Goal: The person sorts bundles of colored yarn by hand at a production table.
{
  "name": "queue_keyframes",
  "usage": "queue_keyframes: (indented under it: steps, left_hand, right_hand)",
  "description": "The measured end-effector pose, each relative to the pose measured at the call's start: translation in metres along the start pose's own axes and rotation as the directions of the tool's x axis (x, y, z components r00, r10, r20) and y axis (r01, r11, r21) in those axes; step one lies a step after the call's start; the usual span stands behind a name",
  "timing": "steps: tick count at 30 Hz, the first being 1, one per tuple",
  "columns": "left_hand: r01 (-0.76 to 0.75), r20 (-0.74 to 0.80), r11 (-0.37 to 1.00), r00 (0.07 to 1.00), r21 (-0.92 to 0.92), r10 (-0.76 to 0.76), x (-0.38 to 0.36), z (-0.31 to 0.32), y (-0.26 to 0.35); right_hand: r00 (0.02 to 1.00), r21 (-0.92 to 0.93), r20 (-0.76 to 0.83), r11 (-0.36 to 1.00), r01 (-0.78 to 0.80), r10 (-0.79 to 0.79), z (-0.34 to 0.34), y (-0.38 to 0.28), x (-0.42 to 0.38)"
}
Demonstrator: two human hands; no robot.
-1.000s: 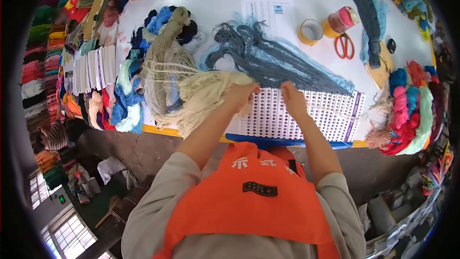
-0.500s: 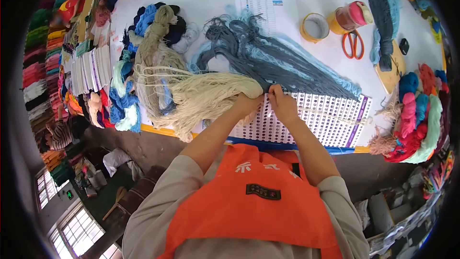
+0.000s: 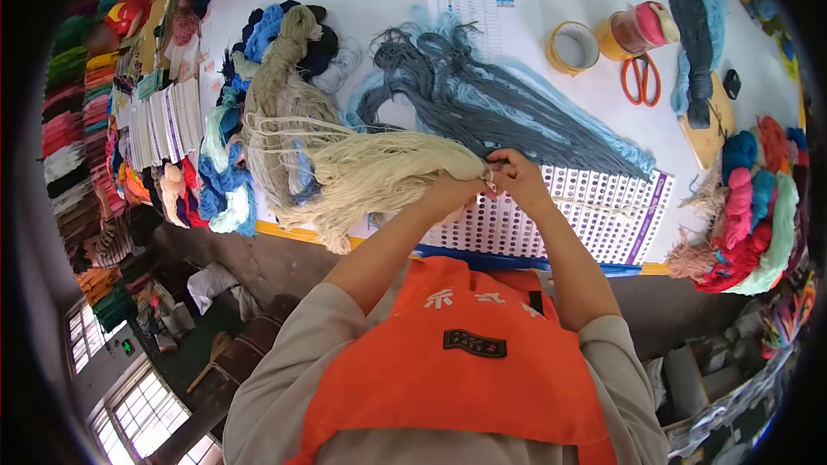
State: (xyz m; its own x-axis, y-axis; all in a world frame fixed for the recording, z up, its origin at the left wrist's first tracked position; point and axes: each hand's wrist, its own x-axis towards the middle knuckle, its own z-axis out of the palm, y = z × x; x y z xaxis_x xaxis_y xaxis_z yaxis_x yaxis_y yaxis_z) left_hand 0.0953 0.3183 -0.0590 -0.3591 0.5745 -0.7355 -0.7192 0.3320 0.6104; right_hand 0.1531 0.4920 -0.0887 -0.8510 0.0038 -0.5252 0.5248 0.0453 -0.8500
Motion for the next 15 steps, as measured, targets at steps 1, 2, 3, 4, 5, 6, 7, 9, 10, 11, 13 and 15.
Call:
queue_keyframes:
  steps: [1,2,3,4,5,6,7,9,10,11,13,15]
  left_hand:
    - [-0.051,-0.086,0.881,0.991,0.47,0.103,0.006,0.002,-0.005]
    - [-0.144,-0.041,0.642,0.964,0.753,0.264,0.013,-0.006,-0.024]
    - [-0.145,-0.043,0.646,0.963,0.75,0.267,0.02,-0.016,-0.041]
    - [-0.191,-0.089,0.509,0.875,0.839,0.475,0.025,-0.03,-0.059]
    - [-0.195,-0.097,0.354,0.744,0.914,0.661,0.014,-0.032,-0.043]
    - [0.189,-0.419,0.633,0.877,0.751,0.235,-0.008,-0.041,-0.028]
    - [0.189,-0.422,0.827,0.904,0.529,0.064,-0.023,-0.069,-0.018]
    - [-0.12,-0.348,0.905,0.937,-0.408,-0.033,-0.072,-0.109,0.018]
    - [-0.222,-0.551,0.855,0.83,-0.469,-0.086,-0.091,-0.126,0.046]
    - [-0.345,-0.345,0.806,0.92,-0.482,0.188,-0.108,-0.177,0.039]
    - [-0.487,-0.455,0.56,0.865,-0.67,0.209,-0.138,-0.219,0.056]
    - [-0.599,-0.823,0.782,0.524,-0.172,0.221,-0.166,-0.189,0.093]
  right_hand:
    - [0.997,0.152,0.069,0.988,-0.031,0.02,-0.002,0.001,0.0]
    - [0.997,0.145,0.073,0.989,-0.032,0.022,-0.002,-0.001,-0.001]
    - [0.999,0.002,0.046,1.0,-0.004,0.004,-0.001,-0.003,-0.001]
    - [1.0,-0.141,0.021,0.99,0.021,-0.018,0.0,-0.005,-0.001]
    - [0.999,-0.278,-0.002,0.96,0.042,-0.044,0.002,-0.006,-0.001]
    - [0.999,-0.278,-0.003,0.96,0.041,-0.044,0.004,-0.004,0.0]
    - [0.993,-0.337,-0.053,0.938,0.085,-0.109,0.008,0.0,0.001]
    - [0.979,-0.394,-0.102,0.911,0.124,-0.177,0.011,0.002,0.002]
    - [0.992,-0.389,-0.09,0.92,0.044,-0.086,0.011,-0.002,0.002]
    - [0.997,-0.386,-0.078,0.922,-0.035,0.005,0.011,-0.006,0.002]
    - [0.996,-0.415,-0.09,0.91,-0.025,-0.013,0.013,-0.009,0.001]
    - [0.994,-0.442,-0.107,0.897,-0.019,-0.032,0.016,-0.009,-0.001]
